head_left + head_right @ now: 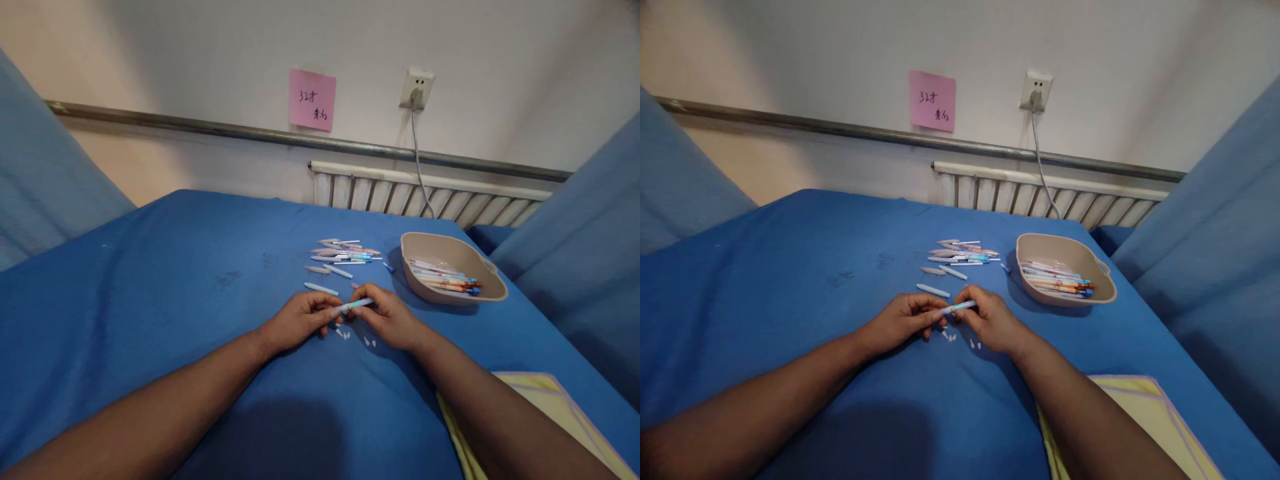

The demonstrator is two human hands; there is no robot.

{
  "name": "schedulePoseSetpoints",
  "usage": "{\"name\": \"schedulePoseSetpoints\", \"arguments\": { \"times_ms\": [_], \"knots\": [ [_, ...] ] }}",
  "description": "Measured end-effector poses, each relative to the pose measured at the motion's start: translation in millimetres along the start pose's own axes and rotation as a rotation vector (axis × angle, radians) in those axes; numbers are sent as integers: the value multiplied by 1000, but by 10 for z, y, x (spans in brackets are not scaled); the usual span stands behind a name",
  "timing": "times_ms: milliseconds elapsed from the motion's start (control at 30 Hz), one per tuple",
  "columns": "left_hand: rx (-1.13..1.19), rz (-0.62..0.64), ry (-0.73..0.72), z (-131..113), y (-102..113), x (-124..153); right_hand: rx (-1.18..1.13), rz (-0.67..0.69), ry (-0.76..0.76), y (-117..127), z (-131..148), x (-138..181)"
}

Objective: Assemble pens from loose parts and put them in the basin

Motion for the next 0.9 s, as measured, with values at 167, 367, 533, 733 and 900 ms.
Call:
{"name": "schedulePoseSetpoints", "arguments": {
  "times_ms": [167, 367, 533, 733, 900],
  "knots": [
    [-91, 17, -36, -28, -4, 21, 136, -25, 44, -18, -7, 6],
    [-282, -5, -138, -116, 18, 45, 255, -45, 38, -54, 3, 15],
    [-258, -33, -139, -126, 12, 45, 207, -90, 103, -26, 90, 26],
    [-300, -41, -181, -131, -7, 72, 321, -27, 145, -90, 94, 23],
    [-356, -18, -200, -144, -17, 77, 230, -67, 43, -69, 53, 27]
  ]
}}
Point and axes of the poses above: each hand's wrist, its own x-axis away from the middle knuckle, its own y-axis out of the back of the hand, z = x × y, the point moved 7 cm from there along -x, towards the middle knuckle, and after that the axes turned 7 degrees about -y, right-handed, at the moved point
